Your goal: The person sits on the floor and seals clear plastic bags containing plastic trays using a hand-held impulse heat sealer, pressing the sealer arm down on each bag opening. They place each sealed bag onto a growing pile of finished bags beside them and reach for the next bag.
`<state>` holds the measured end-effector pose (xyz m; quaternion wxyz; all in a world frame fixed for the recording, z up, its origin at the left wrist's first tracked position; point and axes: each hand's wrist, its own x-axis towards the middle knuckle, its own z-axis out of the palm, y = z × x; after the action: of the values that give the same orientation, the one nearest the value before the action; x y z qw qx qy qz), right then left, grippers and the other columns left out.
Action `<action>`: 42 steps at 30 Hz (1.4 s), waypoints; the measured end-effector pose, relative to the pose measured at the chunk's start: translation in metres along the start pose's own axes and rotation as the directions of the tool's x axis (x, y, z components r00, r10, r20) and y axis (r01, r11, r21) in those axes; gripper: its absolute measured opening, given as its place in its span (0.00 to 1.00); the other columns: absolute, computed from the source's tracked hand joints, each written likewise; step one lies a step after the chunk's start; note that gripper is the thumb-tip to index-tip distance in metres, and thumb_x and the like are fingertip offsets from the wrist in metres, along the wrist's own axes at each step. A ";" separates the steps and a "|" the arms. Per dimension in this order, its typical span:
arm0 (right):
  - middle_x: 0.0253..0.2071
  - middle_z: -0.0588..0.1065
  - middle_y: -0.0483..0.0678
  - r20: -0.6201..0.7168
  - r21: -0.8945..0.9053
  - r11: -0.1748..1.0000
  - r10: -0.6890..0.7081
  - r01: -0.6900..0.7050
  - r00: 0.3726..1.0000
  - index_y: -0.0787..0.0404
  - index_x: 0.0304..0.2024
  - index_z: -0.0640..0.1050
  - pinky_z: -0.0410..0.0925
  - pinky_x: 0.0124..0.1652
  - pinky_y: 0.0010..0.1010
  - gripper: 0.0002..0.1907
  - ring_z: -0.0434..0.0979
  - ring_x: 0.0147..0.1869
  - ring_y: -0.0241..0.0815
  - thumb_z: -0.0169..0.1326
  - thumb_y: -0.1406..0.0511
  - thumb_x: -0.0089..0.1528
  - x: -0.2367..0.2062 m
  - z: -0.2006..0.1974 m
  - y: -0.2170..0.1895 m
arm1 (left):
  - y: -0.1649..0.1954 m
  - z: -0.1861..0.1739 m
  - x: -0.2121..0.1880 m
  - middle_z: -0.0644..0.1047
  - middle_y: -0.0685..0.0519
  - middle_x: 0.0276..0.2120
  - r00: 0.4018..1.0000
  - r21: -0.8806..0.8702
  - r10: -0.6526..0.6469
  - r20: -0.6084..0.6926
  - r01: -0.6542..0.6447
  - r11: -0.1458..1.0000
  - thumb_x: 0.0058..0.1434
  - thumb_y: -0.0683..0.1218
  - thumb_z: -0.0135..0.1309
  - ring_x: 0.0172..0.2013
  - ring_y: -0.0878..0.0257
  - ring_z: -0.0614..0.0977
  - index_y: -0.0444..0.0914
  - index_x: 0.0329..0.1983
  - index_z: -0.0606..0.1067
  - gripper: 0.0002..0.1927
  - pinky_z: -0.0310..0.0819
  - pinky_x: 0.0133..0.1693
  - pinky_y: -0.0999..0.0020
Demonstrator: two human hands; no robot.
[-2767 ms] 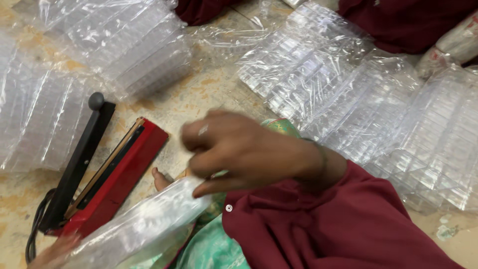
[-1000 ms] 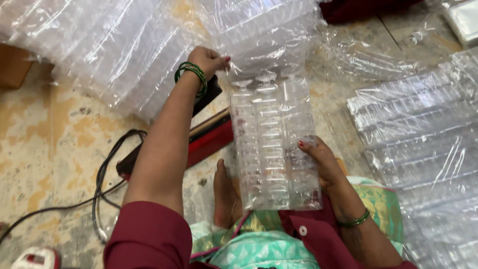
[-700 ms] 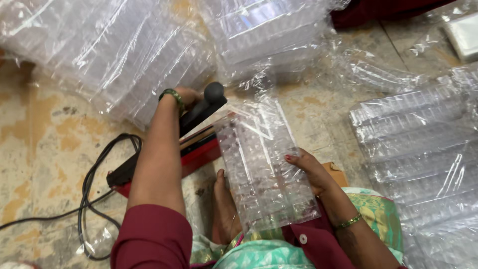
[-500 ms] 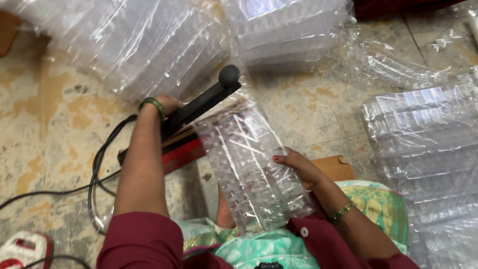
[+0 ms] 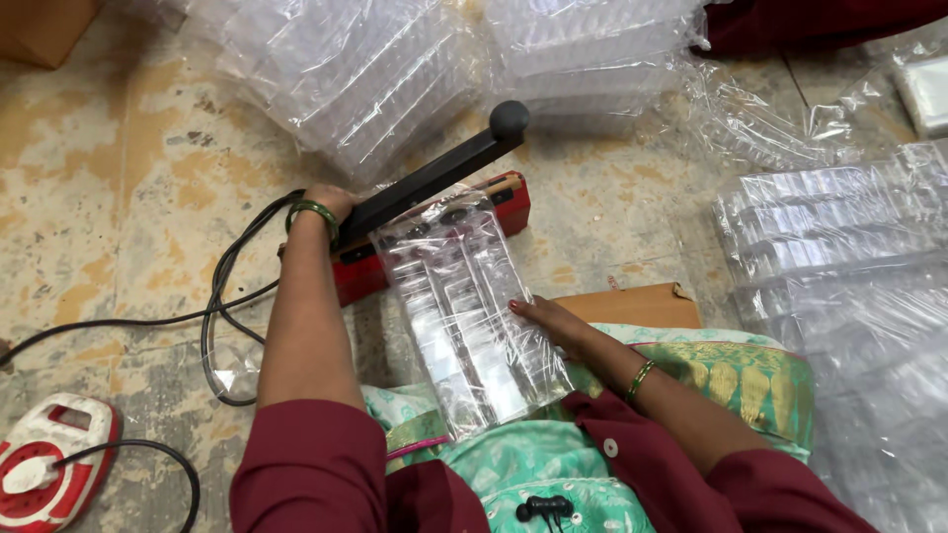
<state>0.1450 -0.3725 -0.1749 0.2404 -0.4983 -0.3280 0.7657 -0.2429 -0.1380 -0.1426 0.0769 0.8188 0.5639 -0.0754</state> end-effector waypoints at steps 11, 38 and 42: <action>0.50 0.78 0.54 -0.359 -0.801 0.507 -0.832 0.319 0.423 0.62 0.48 0.79 0.68 0.55 0.38 0.26 0.77 0.57 0.45 0.58 0.46 0.65 0.044 -0.018 -0.179 | 0.022 -0.022 -0.024 0.83 0.46 0.29 0.845 -0.935 -0.504 0.176 0.305 0.184 0.50 0.44 0.71 0.25 0.62 0.79 0.27 0.34 0.82 0.15 0.75 0.31 0.62; 0.45 0.79 0.59 -0.321 -0.947 0.181 -0.579 -0.266 0.749 0.58 0.44 0.83 0.68 0.53 0.51 0.23 0.77 0.53 0.63 0.42 0.52 0.68 0.187 -0.023 -0.228 | 0.021 0.020 -0.013 0.84 0.47 0.37 0.774 -0.586 -0.609 0.173 0.578 0.568 0.47 0.63 0.70 0.40 0.51 0.85 0.44 0.36 0.85 0.21 0.76 0.45 0.56; 0.44 0.79 0.58 -0.309 -0.951 0.222 -0.605 -0.217 0.734 0.55 0.44 0.83 0.68 0.52 0.50 0.22 0.77 0.52 0.62 0.42 0.52 0.67 0.187 -0.023 -0.225 | 0.023 0.022 -0.014 0.84 0.48 0.35 0.759 -0.585 -0.631 0.164 0.589 0.557 0.47 0.63 0.70 0.39 0.51 0.84 0.46 0.35 0.86 0.20 0.75 0.43 0.57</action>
<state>0.1032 -0.0856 -0.1279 0.0822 -0.7110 -0.6844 0.1388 -0.2272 -0.1634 -0.1599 0.2850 0.5047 0.8070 0.1135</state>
